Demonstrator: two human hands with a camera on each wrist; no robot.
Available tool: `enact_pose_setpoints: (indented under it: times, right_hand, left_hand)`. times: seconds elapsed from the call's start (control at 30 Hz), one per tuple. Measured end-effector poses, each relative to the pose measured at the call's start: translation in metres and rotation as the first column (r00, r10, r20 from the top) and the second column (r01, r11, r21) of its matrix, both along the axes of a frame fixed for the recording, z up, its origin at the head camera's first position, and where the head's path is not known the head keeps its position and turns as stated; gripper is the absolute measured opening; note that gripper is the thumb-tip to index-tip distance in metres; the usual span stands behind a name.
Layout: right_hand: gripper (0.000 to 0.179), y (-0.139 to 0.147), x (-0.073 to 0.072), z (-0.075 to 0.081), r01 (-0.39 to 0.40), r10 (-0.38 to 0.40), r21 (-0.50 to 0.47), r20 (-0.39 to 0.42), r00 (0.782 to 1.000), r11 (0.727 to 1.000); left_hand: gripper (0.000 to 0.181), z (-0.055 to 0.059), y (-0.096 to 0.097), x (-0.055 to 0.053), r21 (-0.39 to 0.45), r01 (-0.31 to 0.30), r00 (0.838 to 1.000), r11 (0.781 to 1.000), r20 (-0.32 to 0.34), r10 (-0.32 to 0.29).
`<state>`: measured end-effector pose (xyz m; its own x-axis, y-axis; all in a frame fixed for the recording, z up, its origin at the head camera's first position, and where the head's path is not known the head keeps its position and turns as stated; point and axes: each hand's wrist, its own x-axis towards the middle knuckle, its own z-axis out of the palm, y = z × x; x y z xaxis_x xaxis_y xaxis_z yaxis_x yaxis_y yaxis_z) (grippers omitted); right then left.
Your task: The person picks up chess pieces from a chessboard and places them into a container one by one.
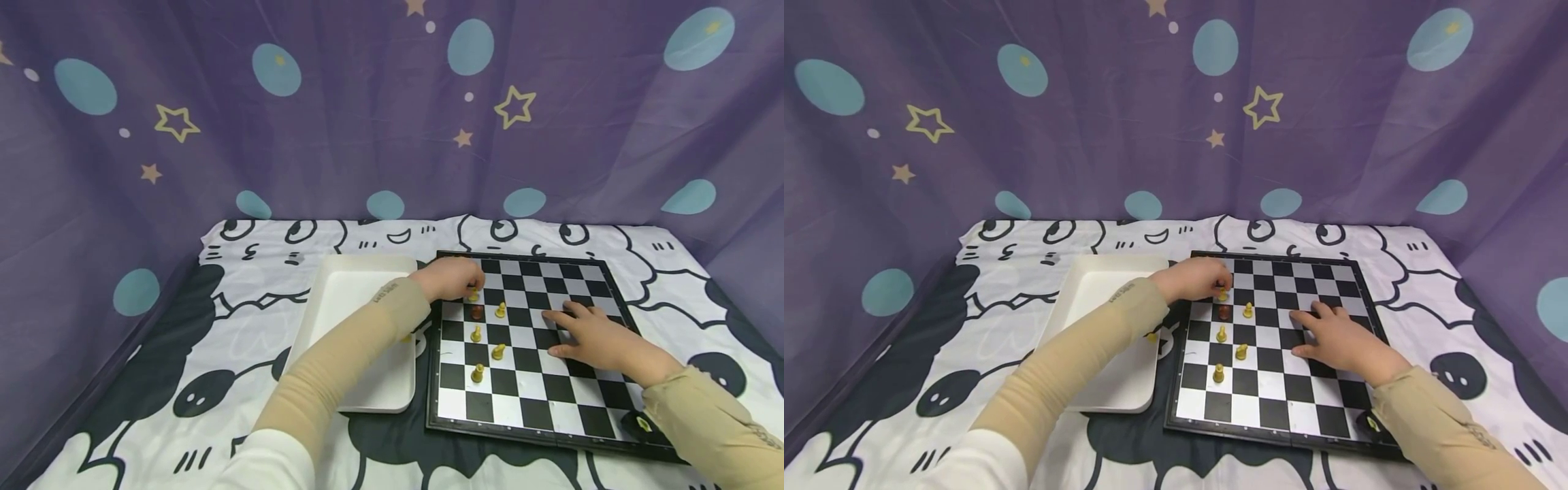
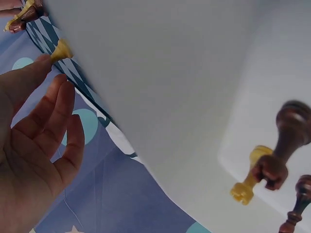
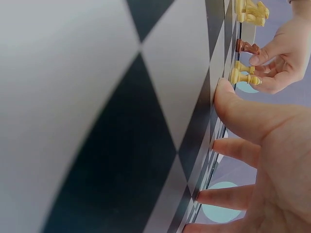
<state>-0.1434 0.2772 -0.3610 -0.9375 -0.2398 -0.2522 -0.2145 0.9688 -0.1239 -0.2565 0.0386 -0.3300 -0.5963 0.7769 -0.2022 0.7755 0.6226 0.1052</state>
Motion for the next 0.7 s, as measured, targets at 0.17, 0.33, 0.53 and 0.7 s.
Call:
enact_pose_setpoints:
  times: [0.17, 0.33, 0.53, 0.7]
  right_hand:
    - [0.075, 0.0003, -0.0005, -0.0014, 0.001, -0.001, 0.003, -0.005, 1.0, 1.0]
    - [0.074, 0.0006, -0.0004, -0.0016, -0.001, 0.001, -0.003, -0.008, 1.0, 1.0]
    - [0.075, 0.0007, -0.0001, -0.0018, 0.0, 0.0, -0.004, -0.008, 1.0, 1.0]
    - [0.075, 0.0007, -0.0002, -0.0024, -0.003, 0.003, -0.002, -0.01, 1.0, 1.0]
  left_hand:
    - [0.018, 0.0012, 0.0013, 0.0012, -0.009, -0.007, 1.0, 1.0, -0.015, 0.007]
    - [0.02, 0.0019, 0.0013, 0.0017, -0.013, -0.011, 1.0, 1.0, -0.021, 0.011]
    - [0.016, 0.0016, 0.0004, 0.0016, -0.005, -0.004, 0.999, 1.0, -0.032, 0.004]
    - [0.017, 0.0023, 0.0, 0.0011, -0.005, 0.002, 0.999, 1.0, -0.037, -0.002]
